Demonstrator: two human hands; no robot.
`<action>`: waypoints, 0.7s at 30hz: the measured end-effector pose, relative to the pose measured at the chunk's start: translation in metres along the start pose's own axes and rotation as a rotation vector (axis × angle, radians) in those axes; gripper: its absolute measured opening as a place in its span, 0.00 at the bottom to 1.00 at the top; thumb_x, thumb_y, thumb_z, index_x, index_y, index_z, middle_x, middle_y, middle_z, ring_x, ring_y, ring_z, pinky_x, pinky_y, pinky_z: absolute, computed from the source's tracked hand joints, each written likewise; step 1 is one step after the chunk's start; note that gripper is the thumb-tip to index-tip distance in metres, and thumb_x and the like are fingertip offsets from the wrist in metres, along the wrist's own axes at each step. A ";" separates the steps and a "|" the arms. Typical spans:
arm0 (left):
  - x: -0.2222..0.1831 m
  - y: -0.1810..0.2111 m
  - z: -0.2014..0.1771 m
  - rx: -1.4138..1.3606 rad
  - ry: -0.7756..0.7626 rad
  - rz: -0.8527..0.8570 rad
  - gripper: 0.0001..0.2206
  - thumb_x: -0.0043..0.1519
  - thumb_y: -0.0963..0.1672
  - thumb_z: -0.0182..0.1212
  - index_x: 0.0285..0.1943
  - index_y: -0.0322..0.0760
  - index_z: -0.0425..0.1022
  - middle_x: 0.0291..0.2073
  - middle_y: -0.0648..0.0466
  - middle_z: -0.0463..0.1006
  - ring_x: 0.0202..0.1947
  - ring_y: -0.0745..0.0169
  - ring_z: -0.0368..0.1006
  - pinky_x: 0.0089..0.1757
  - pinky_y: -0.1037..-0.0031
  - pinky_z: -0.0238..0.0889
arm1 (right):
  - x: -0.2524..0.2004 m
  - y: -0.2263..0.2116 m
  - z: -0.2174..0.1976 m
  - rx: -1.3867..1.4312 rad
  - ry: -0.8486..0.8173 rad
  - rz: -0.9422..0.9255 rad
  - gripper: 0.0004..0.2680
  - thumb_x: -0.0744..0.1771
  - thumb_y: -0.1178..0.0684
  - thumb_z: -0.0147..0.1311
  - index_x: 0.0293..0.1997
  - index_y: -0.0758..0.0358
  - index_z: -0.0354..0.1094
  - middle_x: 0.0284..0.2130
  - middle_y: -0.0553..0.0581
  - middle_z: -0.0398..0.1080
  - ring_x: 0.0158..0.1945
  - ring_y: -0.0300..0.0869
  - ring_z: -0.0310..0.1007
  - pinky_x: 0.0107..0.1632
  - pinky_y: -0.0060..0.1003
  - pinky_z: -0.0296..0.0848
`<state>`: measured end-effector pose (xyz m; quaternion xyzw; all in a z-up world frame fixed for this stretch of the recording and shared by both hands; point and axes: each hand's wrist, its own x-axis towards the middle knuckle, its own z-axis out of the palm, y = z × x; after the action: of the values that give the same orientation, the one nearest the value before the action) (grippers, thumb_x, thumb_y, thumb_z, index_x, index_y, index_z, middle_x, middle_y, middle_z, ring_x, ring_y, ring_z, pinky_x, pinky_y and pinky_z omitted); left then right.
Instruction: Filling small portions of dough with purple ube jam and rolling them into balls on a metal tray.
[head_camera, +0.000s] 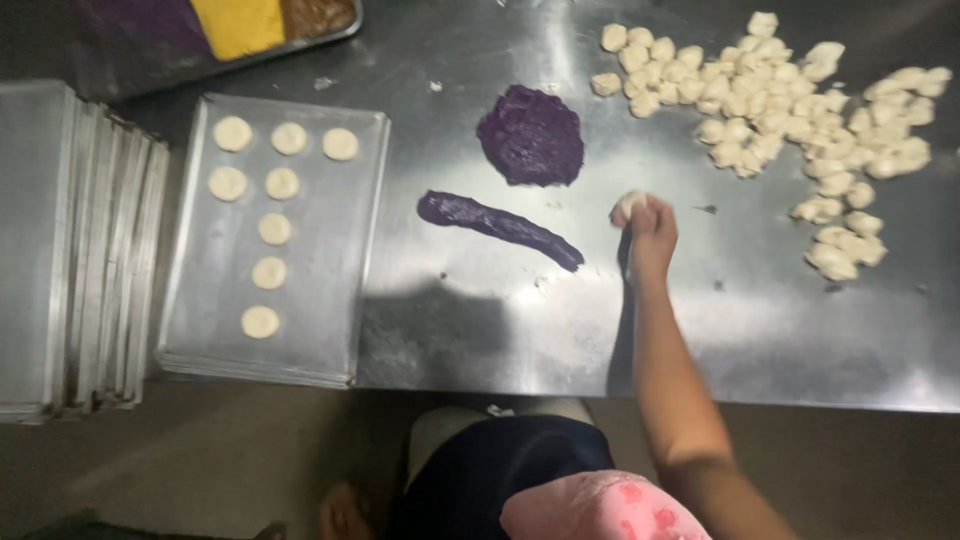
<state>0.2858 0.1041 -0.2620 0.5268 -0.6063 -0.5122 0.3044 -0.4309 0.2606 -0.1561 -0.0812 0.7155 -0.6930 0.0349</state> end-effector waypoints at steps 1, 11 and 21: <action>0.027 0.055 0.052 -0.020 -0.008 -0.019 0.13 0.69 0.42 0.55 0.60 0.31 0.70 0.56 0.43 0.75 0.54 0.53 0.74 0.49 0.62 0.73 | -0.026 0.007 -0.014 0.193 0.024 0.123 0.08 0.71 0.56 0.52 0.51 0.72 0.64 0.39 0.60 0.74 0.41 0.43 0.75 0.47 0.37 0.76; 0.085 0.391 0.256 -0.360 -0.964 0.154 0.17 0.63 0.39 0.62 0.61 0.29 0.69 0.51 0.49 0.73 0.44 0.66 0.75 0.42 0.77 0.77 | -0.231 -0.176 0.051 0.281 -0.210 0.340 0.10 0.70 0.59 0.53 0.57 0.72 0.67 0.46 0.64 0.74 0.44 0.47 0.77 0.48 0.41 0.78; 0.080 0.365 0.189 -0.438 -0.816 0.226 0.06 0.64 0.38 0.65 0.47 0.25 0.80 0.39 0.51 0.75 0.36 0.67 0.79 0.33 0.79 0.76 | -0.331 -0.223 0.122 -0.083 -0.244 0.148 0.12 0.67 0.59 0.59 0.55 0.72 0.65 0.41 0.58 0.75 0.42 0.39 0.75 0.45 0.35 0.77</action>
<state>-0.0259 0.0561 0.0134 0.1367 -0.6075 -0.7568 0.1990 -0.0699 0.1888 0.0406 -0.1133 0.7381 -0.6433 0.1691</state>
